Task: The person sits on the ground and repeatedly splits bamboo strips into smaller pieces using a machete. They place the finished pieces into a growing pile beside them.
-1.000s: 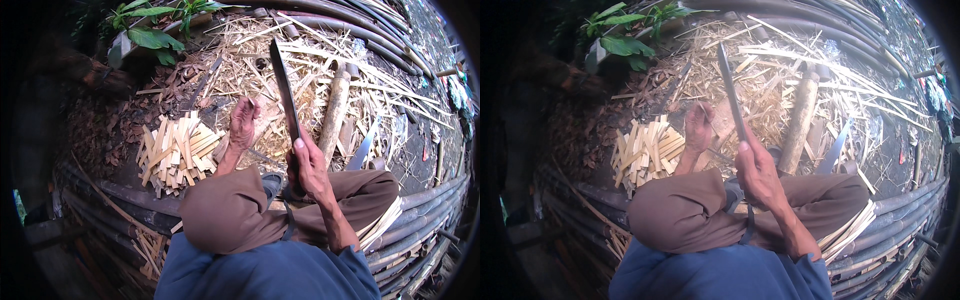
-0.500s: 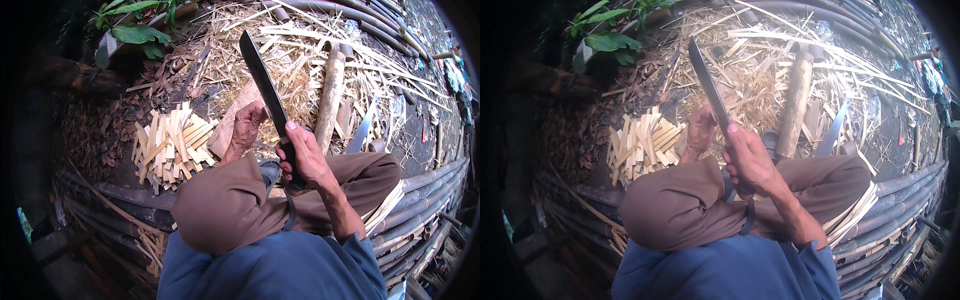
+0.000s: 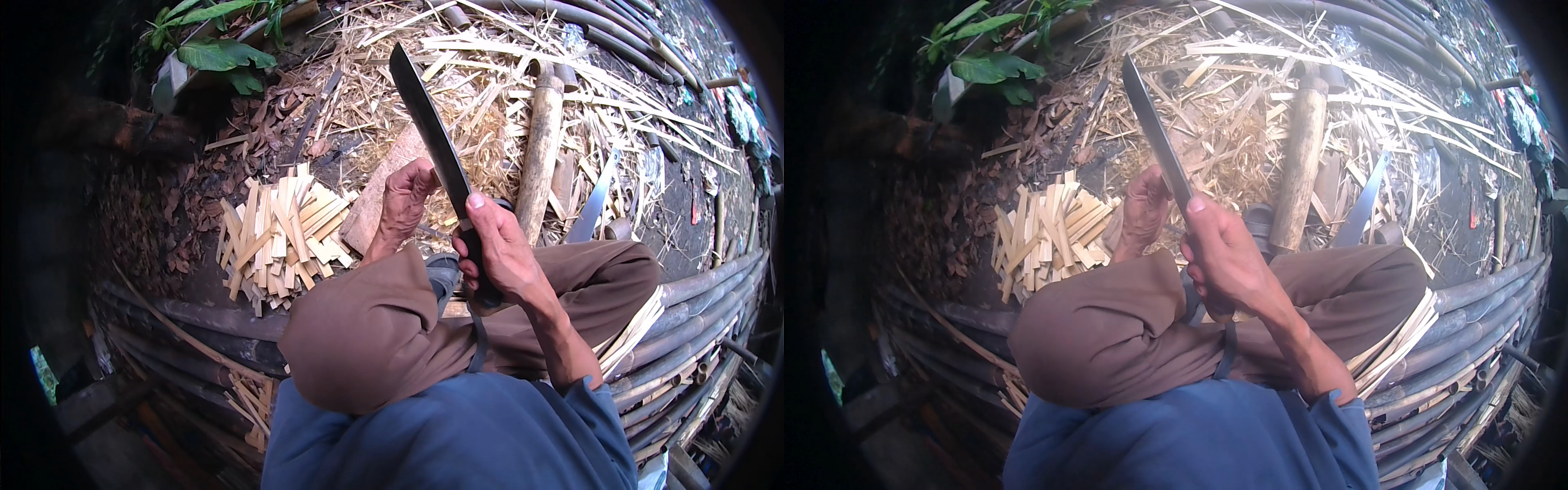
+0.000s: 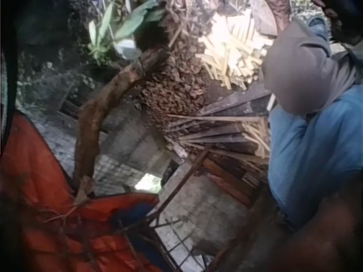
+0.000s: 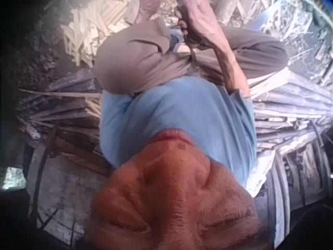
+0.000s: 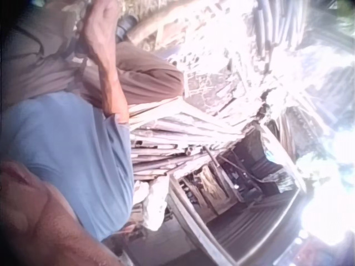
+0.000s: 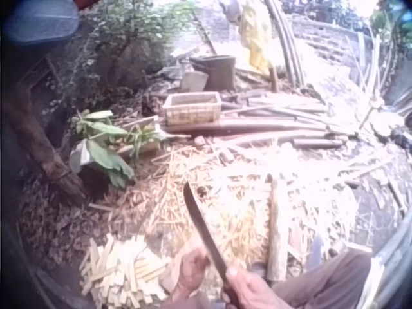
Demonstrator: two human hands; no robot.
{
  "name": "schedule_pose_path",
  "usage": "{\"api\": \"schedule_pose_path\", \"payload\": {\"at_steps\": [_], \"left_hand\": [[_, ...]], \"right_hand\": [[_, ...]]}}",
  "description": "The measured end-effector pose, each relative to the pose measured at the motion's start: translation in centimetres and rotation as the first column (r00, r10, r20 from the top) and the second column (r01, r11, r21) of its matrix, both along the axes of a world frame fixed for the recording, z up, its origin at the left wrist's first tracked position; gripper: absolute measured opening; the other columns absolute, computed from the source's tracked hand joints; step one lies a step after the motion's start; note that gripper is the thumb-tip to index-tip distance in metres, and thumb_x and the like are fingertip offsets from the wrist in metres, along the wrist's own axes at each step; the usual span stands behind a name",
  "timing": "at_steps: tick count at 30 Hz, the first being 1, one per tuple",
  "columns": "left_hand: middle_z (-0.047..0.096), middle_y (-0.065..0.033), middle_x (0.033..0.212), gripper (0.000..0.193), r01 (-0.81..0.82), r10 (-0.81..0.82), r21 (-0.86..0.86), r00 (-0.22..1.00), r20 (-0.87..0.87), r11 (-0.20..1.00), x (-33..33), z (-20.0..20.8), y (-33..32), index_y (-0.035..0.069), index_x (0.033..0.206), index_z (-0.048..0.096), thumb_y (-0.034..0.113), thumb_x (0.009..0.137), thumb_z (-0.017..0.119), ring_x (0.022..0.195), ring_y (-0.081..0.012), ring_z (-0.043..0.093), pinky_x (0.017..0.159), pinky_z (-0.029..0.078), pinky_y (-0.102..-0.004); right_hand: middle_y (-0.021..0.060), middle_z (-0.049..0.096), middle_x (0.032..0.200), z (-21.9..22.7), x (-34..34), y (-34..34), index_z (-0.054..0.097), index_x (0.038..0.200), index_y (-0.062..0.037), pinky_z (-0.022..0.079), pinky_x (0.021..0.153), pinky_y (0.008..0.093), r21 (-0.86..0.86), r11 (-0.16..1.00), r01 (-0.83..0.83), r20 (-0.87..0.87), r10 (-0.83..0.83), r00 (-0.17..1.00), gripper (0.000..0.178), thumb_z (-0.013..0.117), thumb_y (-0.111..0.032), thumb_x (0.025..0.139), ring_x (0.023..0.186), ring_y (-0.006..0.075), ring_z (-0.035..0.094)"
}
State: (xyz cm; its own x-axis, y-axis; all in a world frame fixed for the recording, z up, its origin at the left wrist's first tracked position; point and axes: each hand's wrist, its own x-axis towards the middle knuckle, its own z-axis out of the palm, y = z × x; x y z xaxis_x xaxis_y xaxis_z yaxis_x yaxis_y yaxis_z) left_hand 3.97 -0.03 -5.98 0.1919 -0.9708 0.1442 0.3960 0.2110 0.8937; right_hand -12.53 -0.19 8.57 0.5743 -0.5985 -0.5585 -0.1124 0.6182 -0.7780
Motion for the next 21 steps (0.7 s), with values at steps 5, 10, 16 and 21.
{"api": "schedule_pose_path", "payload": {"at_steps": [5, 10, 16, 21], "left_hand": [[0.056, 0.0046, 0.079, 0.040, -0.018, 0.018, 0.003, 1.000, -0.011, 1.000, -0.1, 1.2, -0.1, 0.006, 0.087, 0.065, 0.044, 0.097, 0.059, 0.074, -0.0056, 0.047, 0.069, 0.039, -0.0235], [0.058, 0.0023, 0.083, 0.039, 0.005, -0.006, -0.019, 0.999, -0.033, 1.000, 0.0, 1.1, -0.8, 0.006, 0.087, 0.064, 0.042, 0.098, 0.060, 0.076, -0.0063, 0.049, 0.071, 0.041, -0.0246], [0.058, 0.0014, 0.085, 0.038, -0.003, 0.001, -0.087, 1.000, -0.025, 0.996, 0.0, 1.0, -1.1, 0.006, 0.085, 0.063, 0.042, 0.098, 0.060, 0.078, -0.0078, 0.050, 0.072, 0.041, -0.0254], [0.058, 0.0004, 0.085, 0.038, 0.040, -0.054, -0.160, 0.995, -0.087, 0.986, 0.1, 1.9, -2.0, 0.006, 0.082, 0.061, 0.040, 0.097, 0.062, 0.083, -0.0086, 0.056, 0.077, 0.046, -0.0275]], "right_hand": [[0.0029, 0.049, 0.067, -0.6, 0.1, 0.2, 0.047, 0.145, -0.0098, 0.045, 0.060, 0.0290, -0.396, 0.916, -0.067, -0.128, 0.017, 0.992, 0.048, 0.036, -0.038, 0.108, 0.060, 0.0098, 0.046], [0.0131, 0.053, 0.070, 0.0, 0.6, 0.2, 0.045, 0.147, -0.0102, 0.047, 0.069, 0.0342, -0.512, 0.853, -0.101, -0.218, -0.015, 0.976, 0.045, 0.038, -0.029, 0.107, 0.066, 0.0175, 0.054], [0.0164, 0.056, 0.072, 0.7, 0.7, -0.4, 0.044, 0.147, -0.0090, 0.047, 0.069, 0.0351, -0.560, 0.813, -0.159, -0.287, -0.010, 0.958, 0.044, 0.038, -0.026, 0.107, 0.067, 0.0184, 0.055], [0.0143, 0.054, 0.072, 0.8, 0.2, 0.2, 0.045, 0.147, -0.0105, 0.046, 0.068, 0.0329, -0.526, 0.845, -0.093, -0.178, -0.003, 0.984, 0.043, 0.041, -0.024, 0.107, 0.067, 0.0167, 0.054]]}}
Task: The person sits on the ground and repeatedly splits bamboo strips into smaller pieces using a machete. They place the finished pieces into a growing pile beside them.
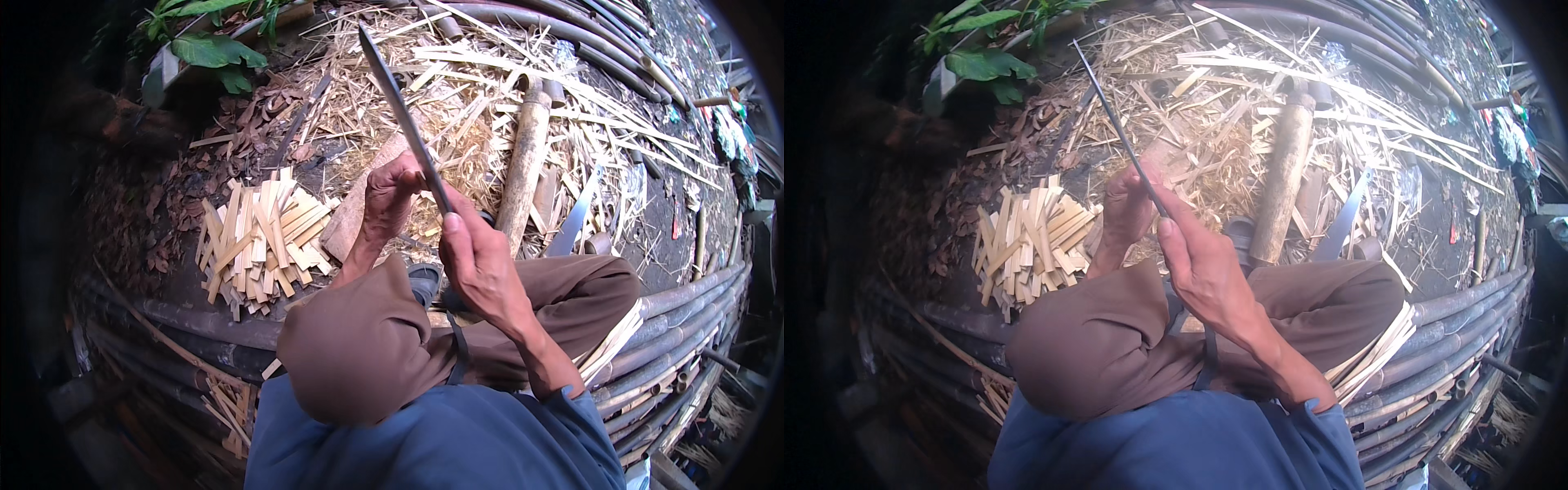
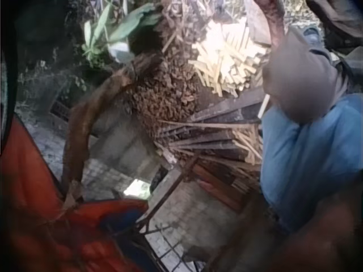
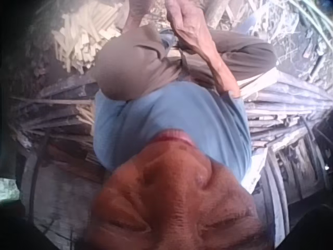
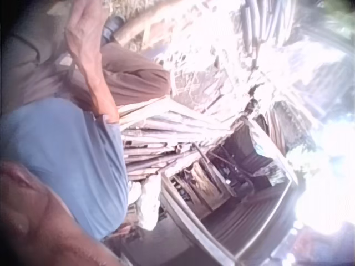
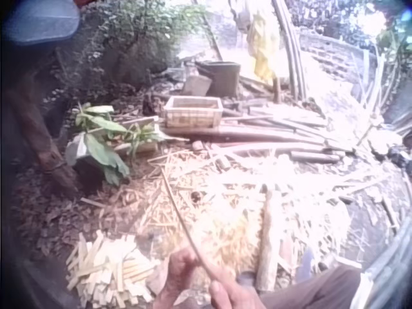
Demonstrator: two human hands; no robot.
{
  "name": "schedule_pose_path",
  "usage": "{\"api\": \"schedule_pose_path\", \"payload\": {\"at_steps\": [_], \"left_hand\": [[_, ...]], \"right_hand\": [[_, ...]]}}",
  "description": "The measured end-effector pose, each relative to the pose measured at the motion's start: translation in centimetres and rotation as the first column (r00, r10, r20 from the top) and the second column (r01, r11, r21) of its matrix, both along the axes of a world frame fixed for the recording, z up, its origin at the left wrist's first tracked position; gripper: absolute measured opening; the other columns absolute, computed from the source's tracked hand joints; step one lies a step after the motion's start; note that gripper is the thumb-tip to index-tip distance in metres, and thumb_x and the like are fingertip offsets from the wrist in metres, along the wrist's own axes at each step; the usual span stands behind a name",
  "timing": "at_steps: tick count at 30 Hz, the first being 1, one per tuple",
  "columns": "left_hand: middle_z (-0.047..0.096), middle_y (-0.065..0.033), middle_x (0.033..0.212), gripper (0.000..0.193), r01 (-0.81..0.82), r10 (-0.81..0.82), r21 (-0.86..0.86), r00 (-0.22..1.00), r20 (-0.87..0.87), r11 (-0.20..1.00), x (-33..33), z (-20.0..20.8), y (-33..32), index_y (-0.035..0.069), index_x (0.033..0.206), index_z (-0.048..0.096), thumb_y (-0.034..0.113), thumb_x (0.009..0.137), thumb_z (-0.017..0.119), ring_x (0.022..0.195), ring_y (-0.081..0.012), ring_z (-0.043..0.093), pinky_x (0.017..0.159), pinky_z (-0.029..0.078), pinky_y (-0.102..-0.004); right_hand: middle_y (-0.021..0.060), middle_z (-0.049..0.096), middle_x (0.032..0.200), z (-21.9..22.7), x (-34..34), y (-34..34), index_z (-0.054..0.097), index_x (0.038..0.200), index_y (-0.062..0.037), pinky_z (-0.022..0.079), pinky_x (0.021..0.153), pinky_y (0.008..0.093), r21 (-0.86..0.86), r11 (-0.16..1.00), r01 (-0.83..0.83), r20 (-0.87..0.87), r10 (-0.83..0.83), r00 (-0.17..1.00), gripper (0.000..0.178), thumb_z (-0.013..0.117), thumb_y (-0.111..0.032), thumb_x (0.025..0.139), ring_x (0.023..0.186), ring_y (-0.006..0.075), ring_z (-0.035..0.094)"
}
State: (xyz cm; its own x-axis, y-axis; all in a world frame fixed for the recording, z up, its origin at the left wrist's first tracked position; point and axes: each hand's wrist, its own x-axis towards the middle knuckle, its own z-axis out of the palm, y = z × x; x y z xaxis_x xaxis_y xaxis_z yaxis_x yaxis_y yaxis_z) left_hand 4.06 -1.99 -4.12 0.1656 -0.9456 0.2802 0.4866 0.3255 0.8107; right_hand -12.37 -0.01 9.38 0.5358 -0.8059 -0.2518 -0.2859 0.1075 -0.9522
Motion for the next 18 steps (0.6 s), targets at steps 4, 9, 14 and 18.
{"api": "schedule_pose_path", "payload": {"at_steps": [4, 9, 14, 18], "left_hand": [[0.057, -0.0001, 0.081, 0.041, -0.106, 0.107, 0.063, 0.994, -0.026, 0.992, 0.0, -2.1, 0.6, 0.007, 0.079, 0.058, 0.043, 0.096, 0.064, 0.080, -0.0080, 0.055, 0.075, 0.045, -0.0252], [0.055, 0.0005, 0.078, 0.041, -0.128, 0.121, 0.068, 0.989, 0.089, 0.990, 0.5, -2.2, 0.8, 0.005, 0.082, 0.064, 0.044, 0.095, 0.065, 0.075, -0.0086, 0.049, 0.067, 0.038, -0.0252], [0.057, -0.0004, 0.077, 0.039, -0.115, 0.113, 0.070, 0.993, 0.033, 0.991, 0.4, 1.0, 0.4, 0.004, 0.083, 0.065, 0.042, 0.094, 0.067, 0.072, -0.0083, 0.050, 0.068, 0.041, -0.0250], [0.063, -0.0118, 0.108, 0.043, -0.584, 0.496, 0.064, 0.738, 0.457, 0.809, 0.2, -4.1, 1.3, 0.001, 0.115, 0.062, 0.040, 0.104, 0.050, 0.103, -0.0201, 0.059, 0.092, 0.048, -0.0356]], "right_hand": [[0.0081, 0.049, 0.067, -1.6, 1.2, 0.0, 0.046, 0.147, -0.0114, 0.045, 0.065, 0.0304, -0.030, 0.999, 0.016, 0.009, -0.016, 1.000, 0.042, 0.043, -0.025, 0.107, 0.063, 0.0132, 0.050], [0.0182, 0.058, 0.070, -2.6, 1.2, 0.2, 0.043, 0.149, -0.0125, 0.047, 0.067, 0.0363, -0.111, 0.993, 0.040, -0.062, -0.047, 0.997, 0.044, 0.043, -0.021, 0.105, 0.063, 0.0189, 0.056], [0.0151, 0.051, 0.064, -0.9, 1.2, -0.5, 0.045, 0.146, -0.0115, 0.046, 0.064, 0.0382, -0.081, 0.997, 0.012, -0.011, -0.013, 1.000, 0.042, 0.043, -0.022, 0.105, 0.059, 0.0210, 0.054], [0.0149, 0.053, 0.066, -5.4, 1.5, -2.0, 0.046, 0.143, -0.0092, 0.046, 0.063, 0.0390, -0.077, 0.996, 0.046, -0.075, -0.051, 0.996, 0.040, 0.042, -0.024, 0.106, 0.062, 0.0214, 0.055]]}}
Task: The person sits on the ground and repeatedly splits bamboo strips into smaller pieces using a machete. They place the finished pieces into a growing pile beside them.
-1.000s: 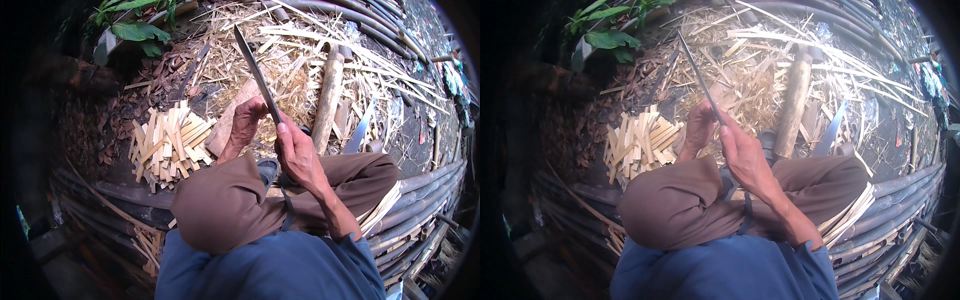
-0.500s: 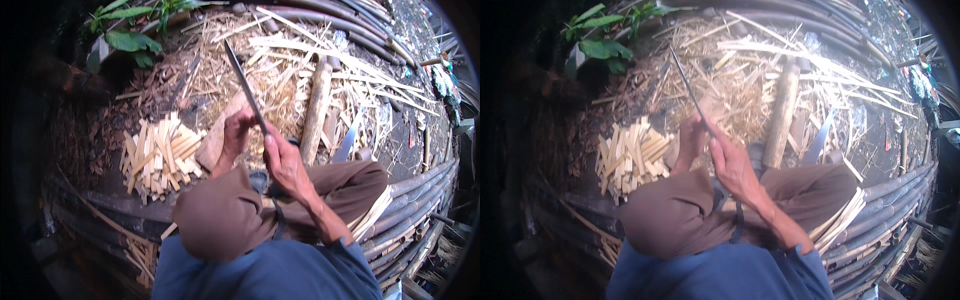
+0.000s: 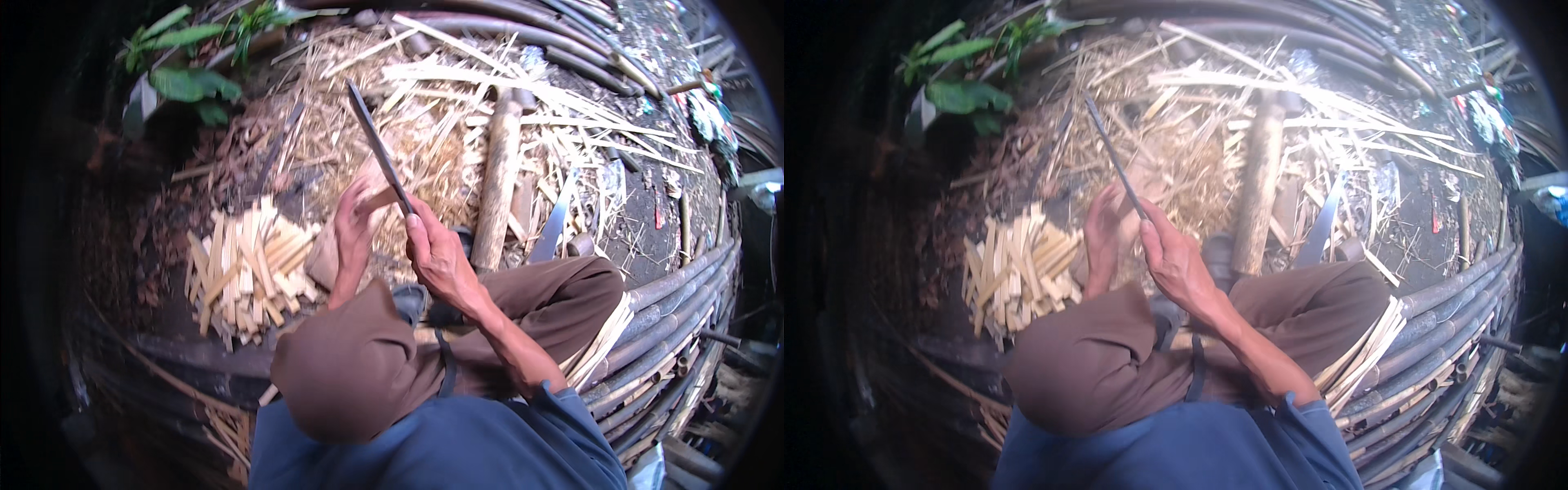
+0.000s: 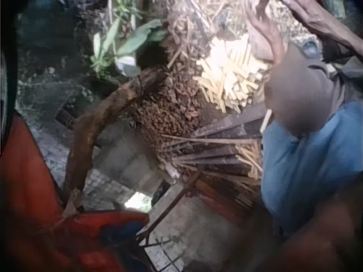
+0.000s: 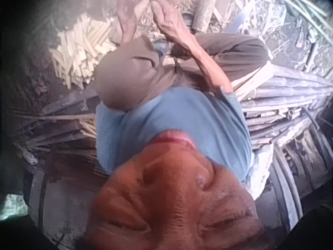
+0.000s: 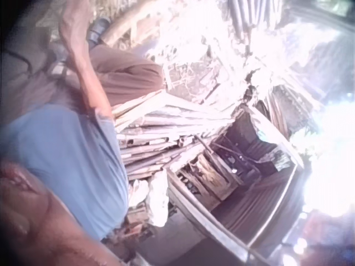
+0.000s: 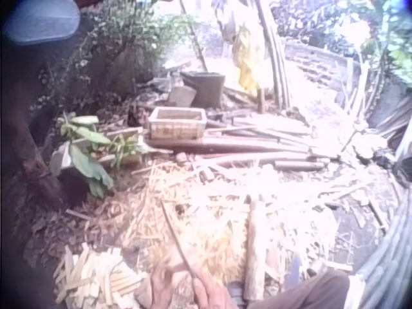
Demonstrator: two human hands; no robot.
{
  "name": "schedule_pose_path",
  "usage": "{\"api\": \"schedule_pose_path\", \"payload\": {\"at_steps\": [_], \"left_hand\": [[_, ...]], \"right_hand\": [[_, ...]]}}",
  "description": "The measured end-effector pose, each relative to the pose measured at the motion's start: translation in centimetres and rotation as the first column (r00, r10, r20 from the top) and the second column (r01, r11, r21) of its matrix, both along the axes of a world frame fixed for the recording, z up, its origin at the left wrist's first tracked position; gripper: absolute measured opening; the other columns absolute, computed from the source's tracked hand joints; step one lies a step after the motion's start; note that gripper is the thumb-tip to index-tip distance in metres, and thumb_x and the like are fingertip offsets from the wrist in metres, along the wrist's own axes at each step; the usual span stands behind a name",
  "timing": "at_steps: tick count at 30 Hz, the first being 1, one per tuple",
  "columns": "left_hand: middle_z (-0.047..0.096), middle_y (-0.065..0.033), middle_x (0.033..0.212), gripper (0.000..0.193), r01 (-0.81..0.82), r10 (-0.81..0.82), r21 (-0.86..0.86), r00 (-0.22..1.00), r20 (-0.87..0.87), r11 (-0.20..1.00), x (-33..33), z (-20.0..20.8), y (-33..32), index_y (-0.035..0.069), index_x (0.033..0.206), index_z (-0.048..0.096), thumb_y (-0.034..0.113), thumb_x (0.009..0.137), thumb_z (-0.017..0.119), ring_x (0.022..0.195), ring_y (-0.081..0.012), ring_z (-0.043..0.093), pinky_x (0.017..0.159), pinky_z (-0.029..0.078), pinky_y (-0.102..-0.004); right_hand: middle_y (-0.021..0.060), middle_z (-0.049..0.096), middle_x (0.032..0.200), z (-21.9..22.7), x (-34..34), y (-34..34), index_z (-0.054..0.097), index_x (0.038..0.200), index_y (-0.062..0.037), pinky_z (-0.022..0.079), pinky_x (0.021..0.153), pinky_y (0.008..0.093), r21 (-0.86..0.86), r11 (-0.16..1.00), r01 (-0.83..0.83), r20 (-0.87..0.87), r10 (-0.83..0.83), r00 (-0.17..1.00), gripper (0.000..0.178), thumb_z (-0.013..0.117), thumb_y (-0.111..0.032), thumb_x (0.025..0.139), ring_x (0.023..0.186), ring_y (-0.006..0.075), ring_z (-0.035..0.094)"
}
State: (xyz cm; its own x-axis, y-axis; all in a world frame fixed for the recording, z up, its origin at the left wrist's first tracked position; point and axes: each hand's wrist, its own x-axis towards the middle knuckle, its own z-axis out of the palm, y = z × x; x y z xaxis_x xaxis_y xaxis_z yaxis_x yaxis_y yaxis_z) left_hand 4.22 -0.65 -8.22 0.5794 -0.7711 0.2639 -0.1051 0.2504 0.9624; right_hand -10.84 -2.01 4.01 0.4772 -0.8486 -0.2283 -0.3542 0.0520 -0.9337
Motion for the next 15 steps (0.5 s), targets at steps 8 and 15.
{"api": "schedule_pose_path", "payload": {"at_steps": [8, 15], "left_hand": [[0.065, -0.0202, 0.113, 0.065, 0.196, -0.112, 0.496, 0.975, -0.194, 0.846, 4.7, 5.4, 3.9, -0.001, 0.124, 0.059, 0.054, 0.105, 0.030, 0.105, -0.0300, 0.063, 0.098, 0.050, -0.0390], [0.065, -0.0178, 0.073, 0.081, 0.162, -0.360, 0.647, 0.914, 0.186, 0.745, 3.0, 10.0, 1.1, -0.006, 0.097, 0.068, 0.073, 0.091, 0.048, 0.070, -0.0225, 0.060, 0.067, 0.048, -0.0387]], "right_hand": [[0.0127, 0.055, 0.070, 2.4, -1.0, -1.0, 0.048, 0.142, -0.0065, 0.046, 0.067, 0.0375, 0.080, 0.997, -0.022, 0.094, 0.015, 0.995, 0.044, 0.039, -0.030, 0.107, 0.065, 0.0228, 0.056], [0.0268, 0.067, 0.091, -1.7, 1.0, -0.5, 0.046, 0.142, -0.0053, 0.049, 0.081, 0.0464, 0.016, 0.999, -0.049, 0.042, 0.048, 0.998, 0.046, 0.043, -0.032, 0.104, 0.086, 0.0432, 0.066]]}}
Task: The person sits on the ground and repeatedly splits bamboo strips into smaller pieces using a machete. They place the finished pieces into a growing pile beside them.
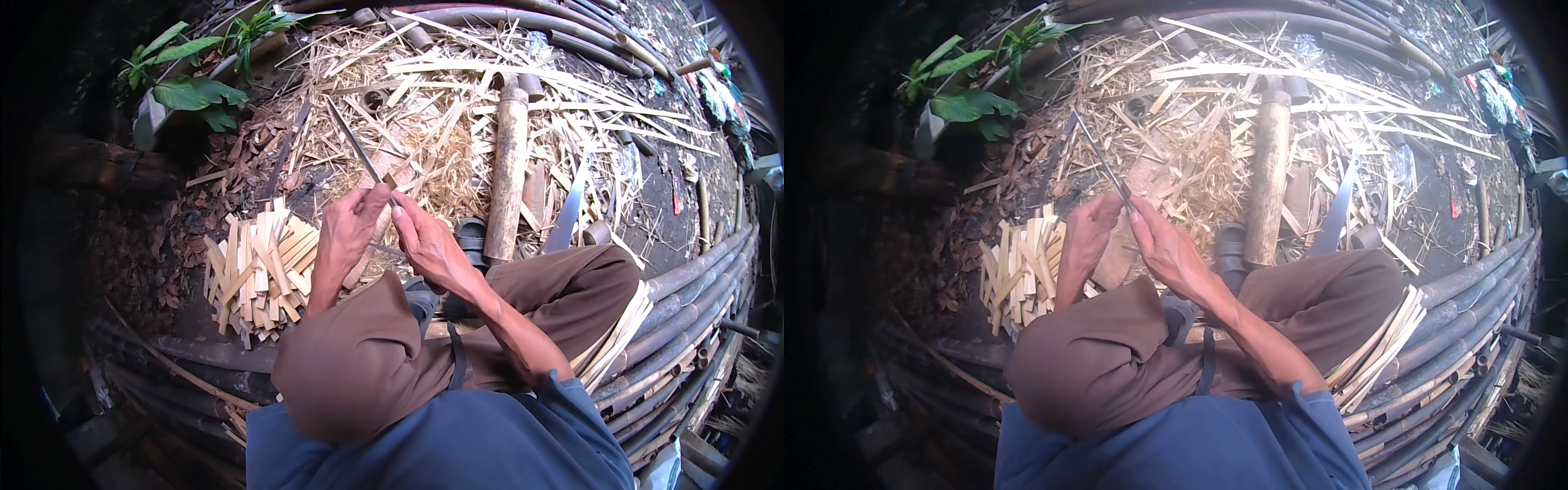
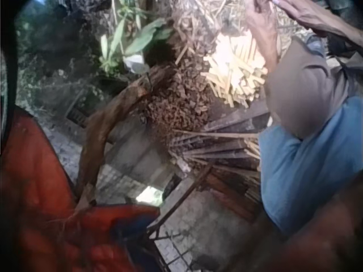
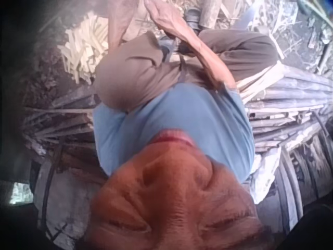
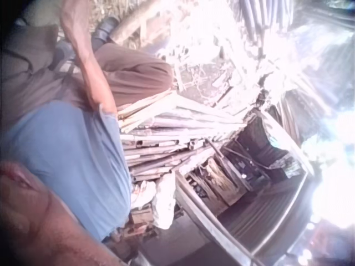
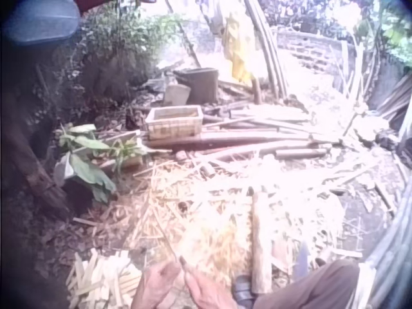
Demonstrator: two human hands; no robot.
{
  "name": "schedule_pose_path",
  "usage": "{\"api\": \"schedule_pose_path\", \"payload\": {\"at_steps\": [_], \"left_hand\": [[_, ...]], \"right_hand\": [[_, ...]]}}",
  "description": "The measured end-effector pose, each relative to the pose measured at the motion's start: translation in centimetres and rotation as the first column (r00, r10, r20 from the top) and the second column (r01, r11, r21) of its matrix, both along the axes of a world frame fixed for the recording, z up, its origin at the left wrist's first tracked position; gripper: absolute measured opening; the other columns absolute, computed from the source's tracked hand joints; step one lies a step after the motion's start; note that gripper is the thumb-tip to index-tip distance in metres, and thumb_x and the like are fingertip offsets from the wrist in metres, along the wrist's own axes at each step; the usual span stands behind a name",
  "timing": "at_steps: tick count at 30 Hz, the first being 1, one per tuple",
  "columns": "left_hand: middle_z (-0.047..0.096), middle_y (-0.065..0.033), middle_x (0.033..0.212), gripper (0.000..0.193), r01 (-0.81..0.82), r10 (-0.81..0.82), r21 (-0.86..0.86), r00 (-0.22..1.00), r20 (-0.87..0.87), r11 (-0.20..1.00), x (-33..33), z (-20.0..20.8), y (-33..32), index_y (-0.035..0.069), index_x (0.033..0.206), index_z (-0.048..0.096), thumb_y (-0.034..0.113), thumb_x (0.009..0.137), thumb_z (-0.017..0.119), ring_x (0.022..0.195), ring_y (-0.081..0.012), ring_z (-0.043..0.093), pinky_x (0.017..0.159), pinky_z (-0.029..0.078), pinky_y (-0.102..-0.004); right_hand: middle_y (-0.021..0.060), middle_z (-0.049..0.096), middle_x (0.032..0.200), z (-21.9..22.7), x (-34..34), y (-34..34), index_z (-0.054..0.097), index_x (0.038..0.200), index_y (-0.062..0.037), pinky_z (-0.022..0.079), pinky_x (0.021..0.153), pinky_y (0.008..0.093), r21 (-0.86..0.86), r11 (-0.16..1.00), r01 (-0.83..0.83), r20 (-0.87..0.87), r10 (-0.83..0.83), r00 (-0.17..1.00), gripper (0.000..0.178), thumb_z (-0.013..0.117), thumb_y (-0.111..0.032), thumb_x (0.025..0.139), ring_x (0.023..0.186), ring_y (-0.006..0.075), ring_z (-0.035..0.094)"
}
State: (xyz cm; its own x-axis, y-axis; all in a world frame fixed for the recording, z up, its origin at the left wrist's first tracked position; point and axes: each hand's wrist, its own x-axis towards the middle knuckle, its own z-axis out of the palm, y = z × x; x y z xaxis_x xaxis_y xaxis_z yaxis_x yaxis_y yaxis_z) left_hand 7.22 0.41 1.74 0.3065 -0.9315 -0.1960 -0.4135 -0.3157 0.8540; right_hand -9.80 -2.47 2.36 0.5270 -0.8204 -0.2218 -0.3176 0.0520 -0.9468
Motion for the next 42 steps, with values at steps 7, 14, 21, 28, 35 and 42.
{"api": "schedule_pose_path", "payload": {"at_steps": [7, 14, 21, 28, 35, 42], "left_hand": [[0.053, -0.0201, 0.061, 0.074, -0.041, 0.041, -0.005, 0.993, 0.113, 0.999, 0.0, 1.1, -2.2, -0.008, 0.083, 0.063, 0.063, 0.096, 0.047, 0.060, -0.0268, 0.052, 0.062, 0.045, -0.0431], [0.053, -0.0282, 0.069, 0.053, 0.062, -0.032, -0.140, 0.979, 0.203, 0.988, 0.2, -0.7, -2.1, -0.007, 0.083, 0.054, 0.039, 0.104, 0.035, 0.062, -0.0434, 0.053, 0.062, 0.043, -0.0487], [0.058, -0.0291, 0.076, 0.050, 0.049, -0.028, -0.200, 0.994, 0.106, 0.979, 1.1, -3.6, -2.2, -0.007, 0.088, 0.056, 0.033, 0.105, 0.032, 0.070, -0.0435, 0.060, 0.066, 0.047, -0.0485], [0.062, -0.0320, 0.120, 0.065, -0.149, 0.099, -0.115, 0.928, -0.360, 0.982, 0.3, -2.0, -1.5, -0.016, 0.115, 0.056, 0.038, 0.107, 0.020, 0.110, -0.0386, 0.066, 0.099, 0.054, -0.0422], [0.055, -0.0385, 0.125, 0.054, -0.270, 0.107, -0.164, 0.762, -0.639, 0.949, 3.5, -3.3, 0.8, -0.015, 0.130, 0.039, 0.032, 0.108, 0.023, 0.117, -0.0451, 0.060, 0.101, 0.053, -0.0513], [0.058, -0.0389, 0.116, 0.051, -0.286, 0.148, -0.134, 0.779, -0.610, 0.949, 2.0, -2.4, -3.5, -0.019, 0.117, 0.045, 0.026, 0.105, 0.024, 0.110, -0.0469, 0.063, 0.094, 0.058, -0.0503]], "right_hand": [[0.0248, 0.064, 0.079, -1.8, 1.2, -1.0, 0.033, 0.150, -0.0086, 0.049, 0.070, 0.0499, -0.177, 0.982, -0.058, -0.026, 0.054, 0.998, 0.066, 0.058, -0.014, 0.089, 0.072, 0.0429, 0.064], [0.0218, 0.064, 0.077, -1.4, 0.8, -2.7, 0.035, 0.152, -0.0096, 0.050, 0.068, 0.0457, -0.229, 0.970, -0.078, 0.009, 0.082, 0.997, 0.068, 0.057, -0.014, 0.088, 0.070, 0.0380, 0.065], [0.0040, 0.057, 0.070, -3.2, 1.1, -4.8, 0.043, 0.150, -0.0131, 0.048, 0.052, 0.0317, -0.009, 0.999, -0.039, 0.207, 0.040, 0.978, 0.063, 0.056, -0.021, 0.089, 0.056, 0.0135, 0.056], [-0.0044, 0.048, 0.066, -4.1, -0.5, -7.5, 0.048, 0.140, -0.0062, 0.042, 0.044, 0.0234, 0.259, 0.964, 0.067, 0.214, -0.125, 0.969, 0.050, 0.056, -0.019, 0.092, 0.050, 0.0062, 0.048], [-0.0035, 0.048, 0.069, -6.0, -1.9, -10.6, 0.032, 0.154, -0.0161, 0.043, 0.042, 0.0227, 0.433, 0.897, 0.089, 0.236, -0.208, 0.949, 0.069, 0.057, -0.013, 0.090, 0.051, 0.0062, 0.047], [0.0015, 0.053, 0.069, -16.1, 1.3, -3.9, 0.046, 0.148, -0.0107, 0.045, 0.056, 0.0307, 0.067, 0.995, -0.072, -0.114, 0.079, 0.990, 0.062, 0.058, -0.020, 0.088, 0.057, 0.0141, 0.050]]}}
